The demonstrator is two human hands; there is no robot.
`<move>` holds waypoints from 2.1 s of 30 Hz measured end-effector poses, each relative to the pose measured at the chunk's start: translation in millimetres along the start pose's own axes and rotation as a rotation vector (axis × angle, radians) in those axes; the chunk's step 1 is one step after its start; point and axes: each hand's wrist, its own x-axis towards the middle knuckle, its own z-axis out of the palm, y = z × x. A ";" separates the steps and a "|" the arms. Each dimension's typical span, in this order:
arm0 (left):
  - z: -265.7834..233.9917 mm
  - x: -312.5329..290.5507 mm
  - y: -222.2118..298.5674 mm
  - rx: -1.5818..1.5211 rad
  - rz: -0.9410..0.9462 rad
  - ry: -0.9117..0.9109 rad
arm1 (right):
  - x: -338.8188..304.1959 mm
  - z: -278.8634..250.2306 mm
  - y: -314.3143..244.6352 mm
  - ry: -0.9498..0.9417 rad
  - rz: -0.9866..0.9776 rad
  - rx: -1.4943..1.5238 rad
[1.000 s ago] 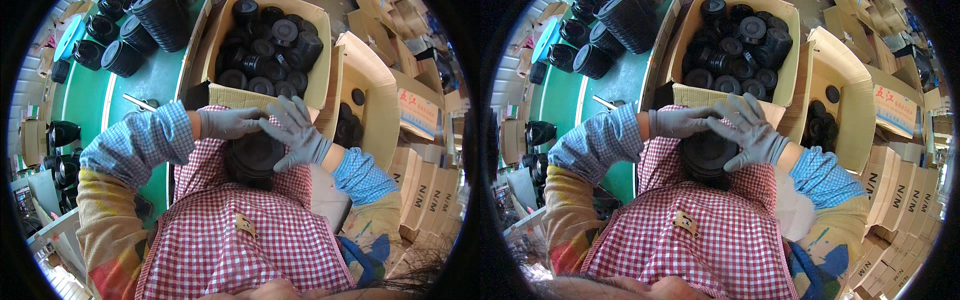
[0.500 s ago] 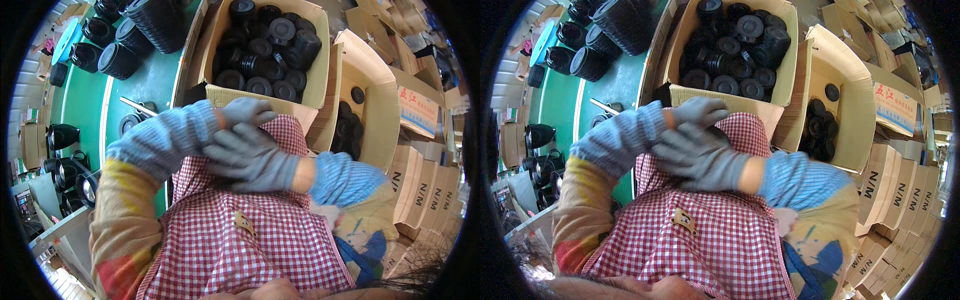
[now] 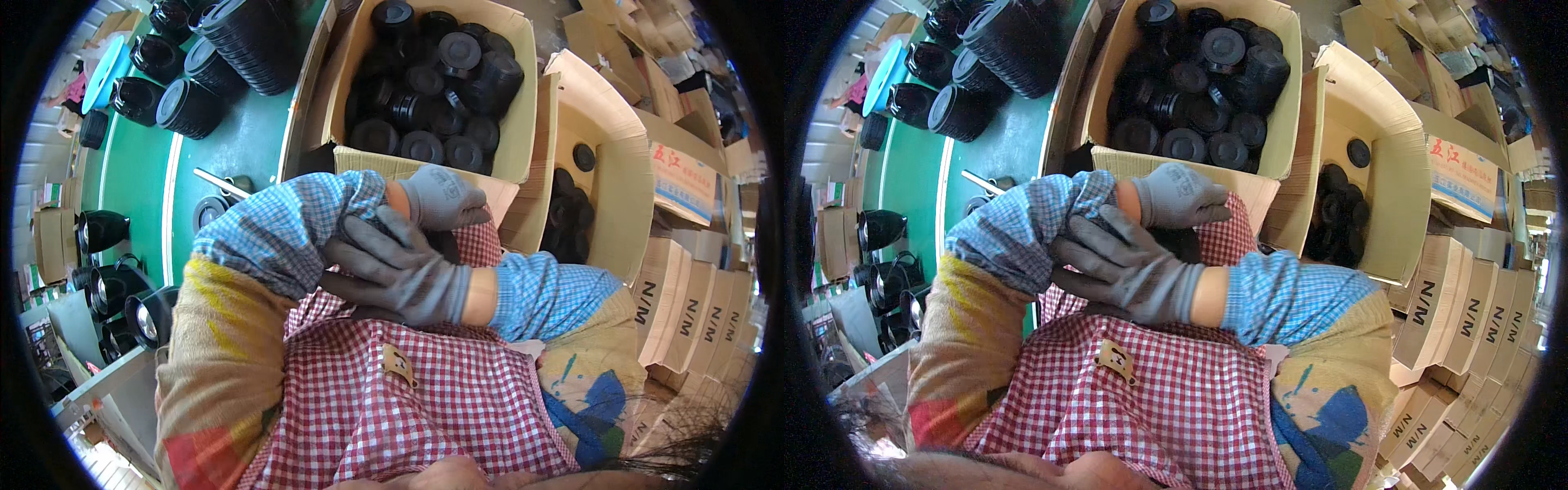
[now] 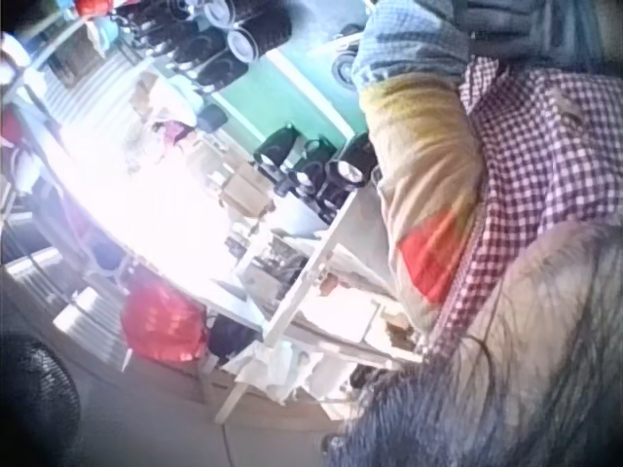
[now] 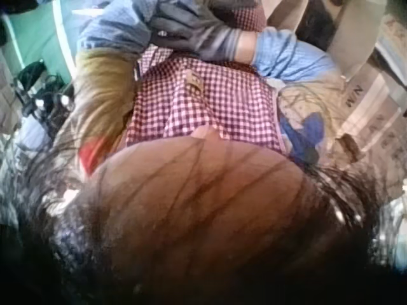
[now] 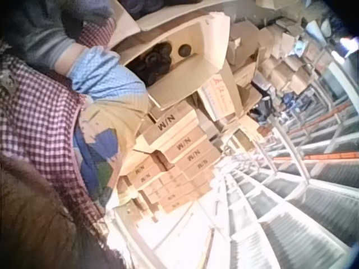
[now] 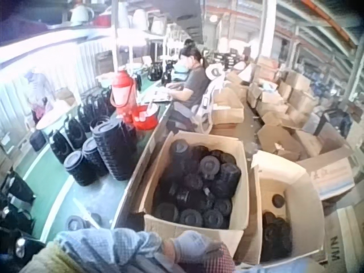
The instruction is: The person repeatedly picks black cylindrical components from a cardboard box, places them on a green workbench, and uses a metal tool to press or adjust the top of each component. The person then returns the finished components to the box and repeats the process.
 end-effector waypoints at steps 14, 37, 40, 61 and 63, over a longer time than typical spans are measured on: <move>26.4 -14.7 -9.9 -0.029 0.139 0.256 | -32.2 -10.0 22.9 0.054 -0.133 -0.038; 36.3 -5.6 -17.1 0.010 0.034 0.133 | -19.3 11.9 3.4 -0.224 -0.005 -0.118; 5.5 -15.0 -0.7 0.007 -0.025 0.041 | -34.9 5.3 16.4 -0.013 -0.004 -0.050; 76.3 -102.0 -32.7 -0.973 -0.056 0.589 | -100.4 -26.7 67.9 -0.119 0.111 0.019; 117.5 -111.3 -15.8 -0.990 -0.004 0.690 | -95.9 -22.6 63.0 -0.199 0.145 0.071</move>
